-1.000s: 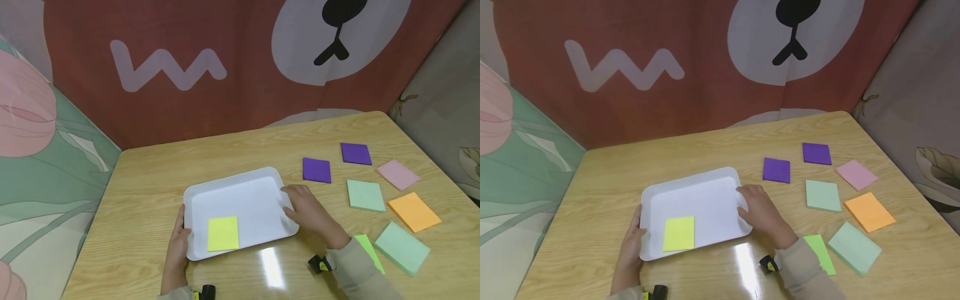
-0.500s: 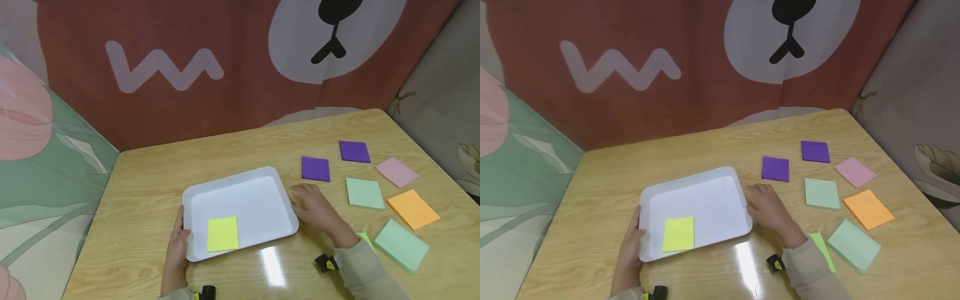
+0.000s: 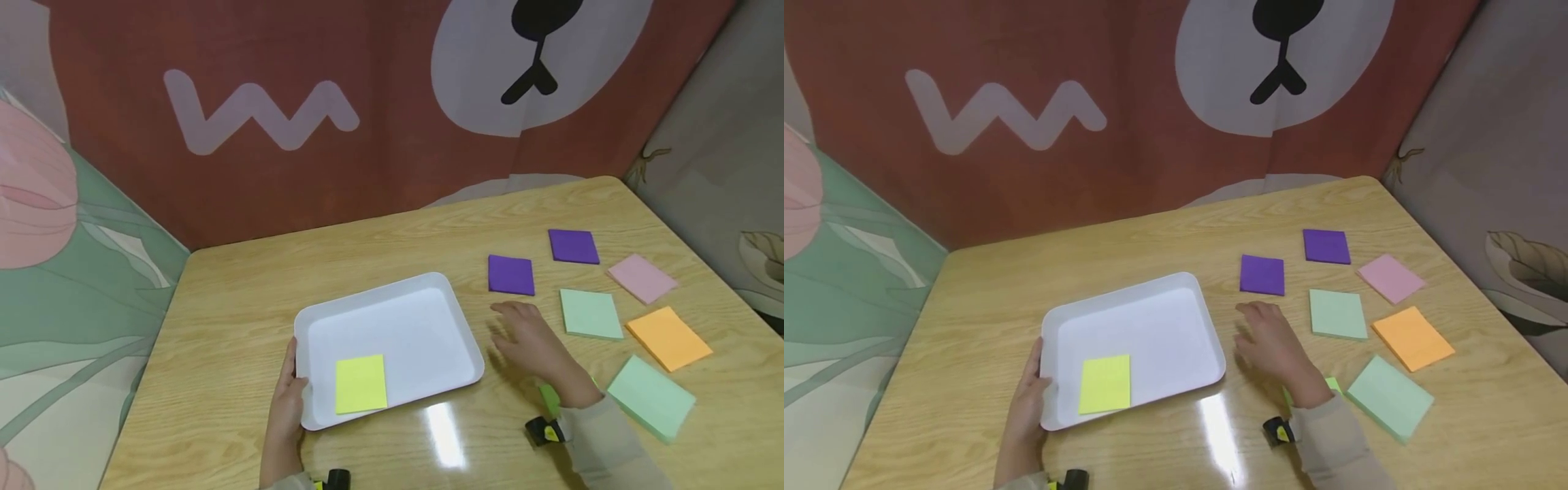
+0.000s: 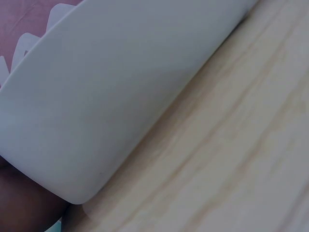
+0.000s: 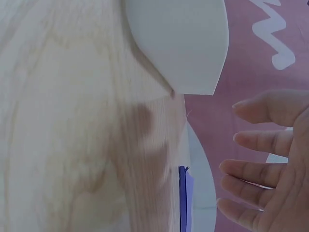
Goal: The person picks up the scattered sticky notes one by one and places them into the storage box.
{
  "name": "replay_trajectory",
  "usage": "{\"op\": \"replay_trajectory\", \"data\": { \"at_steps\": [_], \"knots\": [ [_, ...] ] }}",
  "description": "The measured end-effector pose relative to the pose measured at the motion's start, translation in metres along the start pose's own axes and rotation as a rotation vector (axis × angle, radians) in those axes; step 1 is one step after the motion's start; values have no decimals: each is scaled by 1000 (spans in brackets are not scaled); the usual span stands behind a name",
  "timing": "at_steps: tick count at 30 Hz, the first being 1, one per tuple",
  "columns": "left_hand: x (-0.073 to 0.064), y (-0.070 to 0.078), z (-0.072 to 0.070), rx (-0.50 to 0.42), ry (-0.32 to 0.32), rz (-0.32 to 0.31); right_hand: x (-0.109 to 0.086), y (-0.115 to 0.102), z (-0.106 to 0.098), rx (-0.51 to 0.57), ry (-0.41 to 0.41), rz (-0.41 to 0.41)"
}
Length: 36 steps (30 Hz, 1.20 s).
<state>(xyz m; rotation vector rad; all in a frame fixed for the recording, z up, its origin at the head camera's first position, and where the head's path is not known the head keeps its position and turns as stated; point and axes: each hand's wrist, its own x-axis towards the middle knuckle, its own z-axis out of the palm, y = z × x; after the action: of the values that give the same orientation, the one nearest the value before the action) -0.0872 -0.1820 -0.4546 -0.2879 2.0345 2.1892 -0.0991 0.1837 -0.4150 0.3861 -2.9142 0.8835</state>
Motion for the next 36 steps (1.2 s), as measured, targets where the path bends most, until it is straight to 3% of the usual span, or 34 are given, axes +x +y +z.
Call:
{"op": "replay_trajectory", "data": {
  "at_steps": [23, 36],
  "knots": [
    [-1, 0, 1, -1, -1, 1, -31, 11, -4, -8, -7, 93],
    [-1, 0, 2, 8, 17, -7, -49, 16, -7, -44, 6, 98]
  ]
}}
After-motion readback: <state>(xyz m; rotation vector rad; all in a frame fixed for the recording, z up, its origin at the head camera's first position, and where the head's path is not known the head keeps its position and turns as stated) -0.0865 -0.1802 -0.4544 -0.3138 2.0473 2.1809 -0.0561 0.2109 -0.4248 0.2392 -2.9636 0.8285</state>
